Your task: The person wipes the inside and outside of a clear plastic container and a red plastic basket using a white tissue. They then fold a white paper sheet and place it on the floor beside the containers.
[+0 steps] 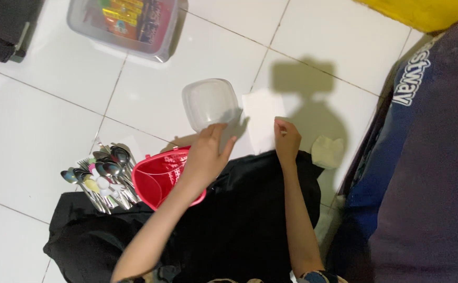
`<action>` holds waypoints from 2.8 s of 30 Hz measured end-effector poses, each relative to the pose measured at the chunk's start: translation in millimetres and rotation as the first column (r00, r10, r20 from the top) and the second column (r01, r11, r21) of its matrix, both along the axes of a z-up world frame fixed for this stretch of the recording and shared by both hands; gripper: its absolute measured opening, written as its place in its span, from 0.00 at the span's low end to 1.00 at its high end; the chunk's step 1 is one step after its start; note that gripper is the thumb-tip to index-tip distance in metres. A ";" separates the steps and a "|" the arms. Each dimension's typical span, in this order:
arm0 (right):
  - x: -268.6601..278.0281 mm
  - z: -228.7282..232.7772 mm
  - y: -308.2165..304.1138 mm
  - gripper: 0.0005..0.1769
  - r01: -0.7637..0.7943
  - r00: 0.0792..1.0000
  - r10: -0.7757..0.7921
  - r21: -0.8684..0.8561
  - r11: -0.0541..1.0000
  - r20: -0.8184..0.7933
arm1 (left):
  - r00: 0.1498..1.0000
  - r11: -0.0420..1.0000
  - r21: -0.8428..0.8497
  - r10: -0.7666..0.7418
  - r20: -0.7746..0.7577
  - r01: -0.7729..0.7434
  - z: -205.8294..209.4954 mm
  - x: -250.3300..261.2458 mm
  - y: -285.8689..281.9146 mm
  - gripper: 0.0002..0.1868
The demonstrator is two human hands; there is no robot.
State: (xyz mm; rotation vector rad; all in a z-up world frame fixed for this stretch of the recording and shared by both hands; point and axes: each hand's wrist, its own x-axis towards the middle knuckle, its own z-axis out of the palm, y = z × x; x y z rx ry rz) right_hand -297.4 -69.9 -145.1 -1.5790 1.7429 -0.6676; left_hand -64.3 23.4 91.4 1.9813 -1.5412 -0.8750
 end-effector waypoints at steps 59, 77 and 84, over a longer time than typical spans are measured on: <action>-6.6 -55.1 -26.1 0.19 0.076 0.852 -0.292 0.449 0.890 0.435 | 0.792 0.828 -0.076 0.499 -0.353 -0.555 -242.5 -129.1 -75.1 0.05; 14.9 29.6 -32.1 0.28 -0.107 0.640 -0.260 0.419 0.902 0.723 | 0.656 0.773 -0.010 0.532 -0.535 -0.634 -220.1 -126.3 -68.1 0.11; 13.8 19.9 -31.2 0.23 -0.119 0.699 -0.214 0.406 0.906 0.683 | 0.538 0.707 0.113 0.623 -0.567 -0.698 -240.1 -116.4 -56.6 0.05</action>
